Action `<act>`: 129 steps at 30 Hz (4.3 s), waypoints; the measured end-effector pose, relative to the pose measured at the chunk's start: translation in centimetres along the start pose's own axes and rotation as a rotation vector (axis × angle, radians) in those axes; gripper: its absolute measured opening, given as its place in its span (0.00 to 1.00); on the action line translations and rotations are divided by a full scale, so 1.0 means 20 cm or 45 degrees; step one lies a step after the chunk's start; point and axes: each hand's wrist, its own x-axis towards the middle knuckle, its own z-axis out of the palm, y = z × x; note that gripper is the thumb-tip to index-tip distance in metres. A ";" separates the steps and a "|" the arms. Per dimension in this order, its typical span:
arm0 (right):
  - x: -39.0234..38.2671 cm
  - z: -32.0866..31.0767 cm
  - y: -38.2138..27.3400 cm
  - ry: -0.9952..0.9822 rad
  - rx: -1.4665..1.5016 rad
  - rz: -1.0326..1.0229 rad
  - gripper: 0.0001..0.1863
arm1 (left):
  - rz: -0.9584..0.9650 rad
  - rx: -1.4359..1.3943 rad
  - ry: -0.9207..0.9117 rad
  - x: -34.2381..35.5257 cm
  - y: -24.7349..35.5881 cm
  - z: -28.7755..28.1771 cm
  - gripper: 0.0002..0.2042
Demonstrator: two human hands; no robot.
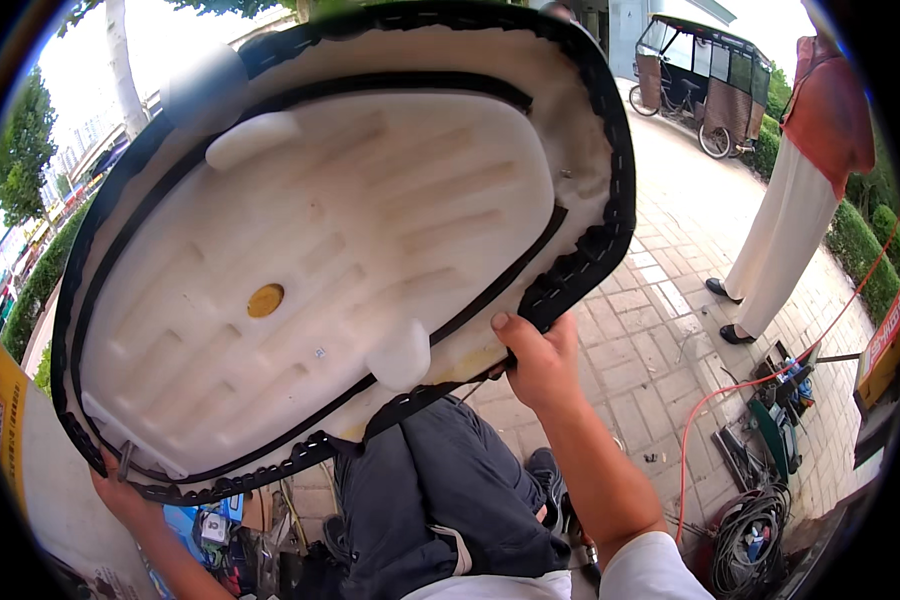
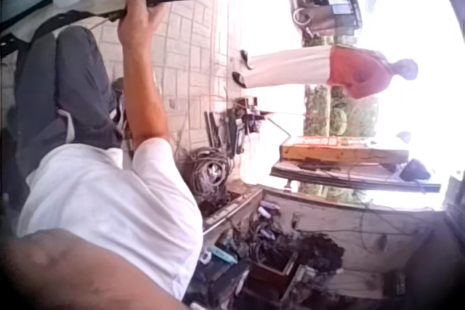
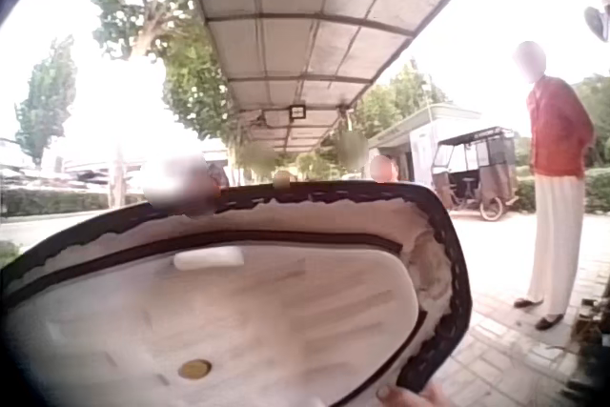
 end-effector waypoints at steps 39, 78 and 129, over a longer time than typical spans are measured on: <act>0.20 0.21 -0.27 -0.241 0.313 -0.207 0.16 | 0.638 -0.322 -0.055 0.28 0.40 0.25 0.25; -0.47 -1.02 -0.04 0.947 0.028 0.316 0.05 | -2.161 0.401 -0.938 -1.04 -1.37 -0.40 0.27; -0.61 -1.13 0.02 0.845 -0.026 0.454 0.09 | -0.750 0.614 0.004 0.03 -0.65 -0.71 0.33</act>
